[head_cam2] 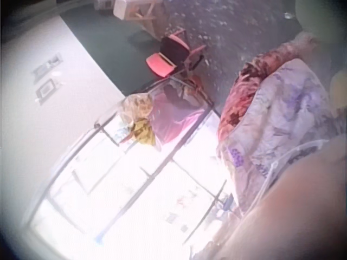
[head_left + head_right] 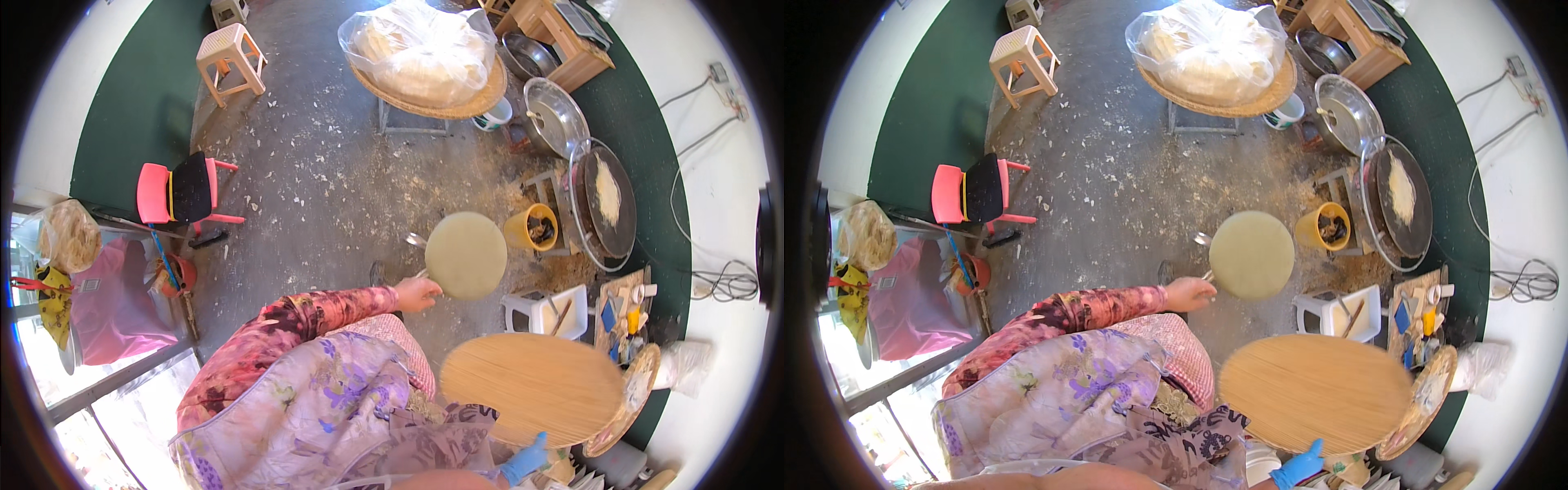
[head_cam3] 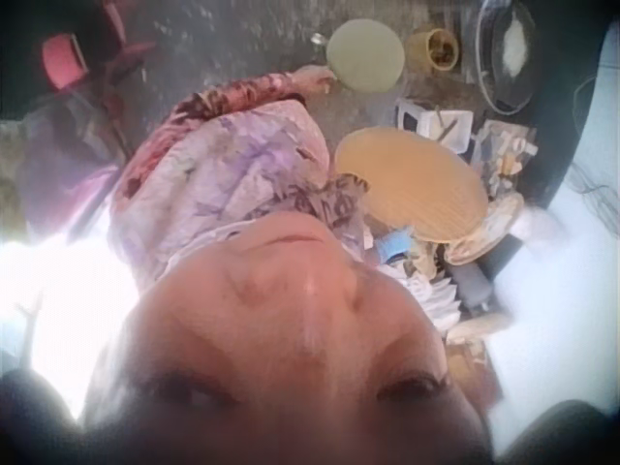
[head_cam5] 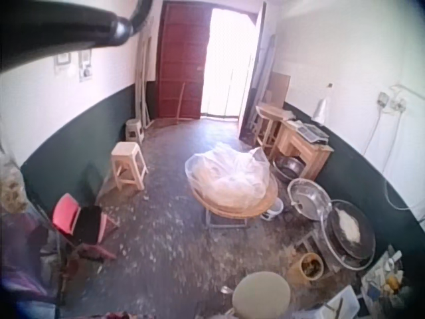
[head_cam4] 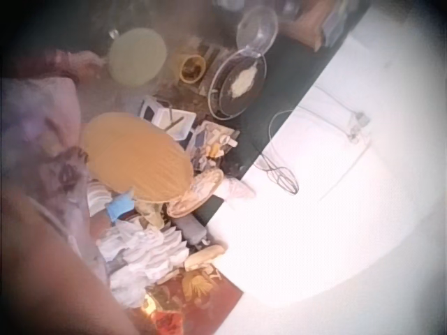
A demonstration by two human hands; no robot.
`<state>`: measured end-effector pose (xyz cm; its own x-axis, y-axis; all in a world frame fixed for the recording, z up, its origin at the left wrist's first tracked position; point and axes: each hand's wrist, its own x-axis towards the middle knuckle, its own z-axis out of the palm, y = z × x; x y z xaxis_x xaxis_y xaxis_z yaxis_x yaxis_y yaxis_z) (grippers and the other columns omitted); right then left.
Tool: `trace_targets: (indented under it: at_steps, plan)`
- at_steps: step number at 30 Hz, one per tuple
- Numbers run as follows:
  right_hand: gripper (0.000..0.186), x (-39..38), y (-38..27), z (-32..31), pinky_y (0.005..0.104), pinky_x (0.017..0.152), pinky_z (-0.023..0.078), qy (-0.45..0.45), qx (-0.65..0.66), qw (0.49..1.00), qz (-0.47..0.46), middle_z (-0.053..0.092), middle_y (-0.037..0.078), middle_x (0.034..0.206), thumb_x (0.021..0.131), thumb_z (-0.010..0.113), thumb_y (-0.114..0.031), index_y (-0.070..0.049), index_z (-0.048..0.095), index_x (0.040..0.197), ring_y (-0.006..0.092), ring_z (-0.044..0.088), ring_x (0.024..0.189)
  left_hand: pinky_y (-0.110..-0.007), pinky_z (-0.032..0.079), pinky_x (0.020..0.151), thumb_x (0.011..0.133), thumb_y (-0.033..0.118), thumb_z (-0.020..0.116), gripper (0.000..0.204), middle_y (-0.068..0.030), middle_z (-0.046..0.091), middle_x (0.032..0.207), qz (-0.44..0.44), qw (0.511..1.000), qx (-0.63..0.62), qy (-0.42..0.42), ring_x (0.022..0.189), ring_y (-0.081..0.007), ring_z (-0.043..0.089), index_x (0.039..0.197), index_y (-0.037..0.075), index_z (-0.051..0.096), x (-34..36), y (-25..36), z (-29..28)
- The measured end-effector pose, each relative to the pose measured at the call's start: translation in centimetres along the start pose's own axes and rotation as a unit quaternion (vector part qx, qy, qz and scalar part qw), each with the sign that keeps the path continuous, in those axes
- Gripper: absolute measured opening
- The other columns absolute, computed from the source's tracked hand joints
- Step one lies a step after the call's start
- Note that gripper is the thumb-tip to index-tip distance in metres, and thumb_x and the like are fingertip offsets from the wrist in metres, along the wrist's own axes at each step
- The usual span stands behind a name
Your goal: The person scrapes a large metal pan with a blue plastic scraper, then covers a large mass of dough in a woven tray with a plastic sheet. They later return to scrape the pan again.
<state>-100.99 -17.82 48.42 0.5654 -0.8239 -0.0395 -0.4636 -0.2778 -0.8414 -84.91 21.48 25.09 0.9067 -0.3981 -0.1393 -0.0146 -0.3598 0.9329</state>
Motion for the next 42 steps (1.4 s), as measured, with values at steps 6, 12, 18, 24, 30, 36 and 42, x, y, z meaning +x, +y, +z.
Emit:
trace_targets:
  at_steps: [6,12,18,24,30,36,42]
  plan:
    - [0.053,0.3,-17.2,13.9,0.0385,0.071,0.048,0.107,-0.223,0.923,-0.295,0.060,0.025,0.101,0.090,0.055,-0.037,0.013,0.054,0.106,0.0308,0.057,0.081,-0.035,0.049,0.077,0.078,0.018,0.063,0.034,-0.0146,0.065,0.098,-0.054,0.996,-0.036,0.066,0.089,-0.0259,0.064,0.108,0.002,0.060,8.6,-4.3,-15.0]
    - [0.033,0.9,-34.8,33.1,0.0373,0.074,0.046,-0.034,-0.147,0.922,-0.356,0.060,0.022,0.103,0.090,0.055,-0.023,0.004,0.058,0.108,0.0308,0.060,0.089,-0.032,0.050,0.083,0.081,0.013,0.063,0.032,-0.0117,0.064,0.103,-0.128,0.980,-0.088,0.125,0.094,-0.0191,0.062,0.110,-0.001,0.059,9.9,-10.7,-27.5]
    - [0.029,0.2,-49.8,52.7,0.0328,0.079,0.047,-0.155,-0.084,0.831,-0.528,0.063,0.015,0.106,0.089,0.055,-0.012,0.003,0.057,0.115,0.0196,0.060,0.092,-0.031,0.049,0.083,0.079,0.011,0.064,0.038,-0.0129,0.063,0.107,-0.179,0.935,-0.104,0.289,0.094,-0.0194,0.061,0.114,0.000,0.056,9.5,-19.0,-42.6]
    - [0.038,-4.9,-60.5,72.6,0.0294,0.087,0.046,-0.197,-0.030,0.687,-0.699,0.060,0.013,0.116,0.085,0.055,0.003,-0.003,0.054,0.123,0.0191,0.060,0.100,-0.035,0.043,0.093,0.074,0.016,0.066,0.054,-0.0179,0.054,0.119,-0.196,0.878,0.008,0.437,0.107,-0.0267,0.055,0.123,0.002,0.049,15.5,-26.1,-62.1]
    - [0.051,-9.1,-64.1,87.1,0.0318,0.089,0.047,-0.285,-0.079,0.639,-0.710,0.057,0.015,0.120,0.077,0.052,0.014,-0.006,0.054,0.124,0.0252,0.058,0.107,-0.041,0.029,0.106,0.074,0.025,0.068,0.066,-0.0169,0.038,0.136,-0.196,0.867,0.230,0.395,0.128,-0.0315,0.034,0.133,0.010,0.041,24.1,-26.8,-76.6]
    - [0.055,-8.0,-59.5,96.9,0.0373,0.089,0.047,-0.317,-0.088,0.530,-0.781,0.059,0.017,0.114,0.071,0.053,0.011,-0.007,0.055,0.123,0.0308,0.059,0.104,-0.050,0.021,0.108,0.075,0.028,0.067,0.067,-0.0148,0.030,0.142,-0.169,0.845,0.361,0.356,0.133,-0.0309,0.026,0.135,0.018,0.039,34.0,-29.1,-81.1]
    - [0.054,-5.8,-45.7,99.6,0.0391,0.094,0.044,-0.397,-0.151,0.538,-0.728,0.059,0.013,0.117,0.072,0.048,0.014,-0.008,0.057,0.121,0.0281,0.057,0.109,-0.052,0.014,0.109,0.083,0.028,0.049,0.048,-0.0142,0.044,0.135,-0.044,0.858,0.445,0.253,0.135,-0.0310,0.023,0.128,0.011,0.049,38.0,-34.5,-76.0]
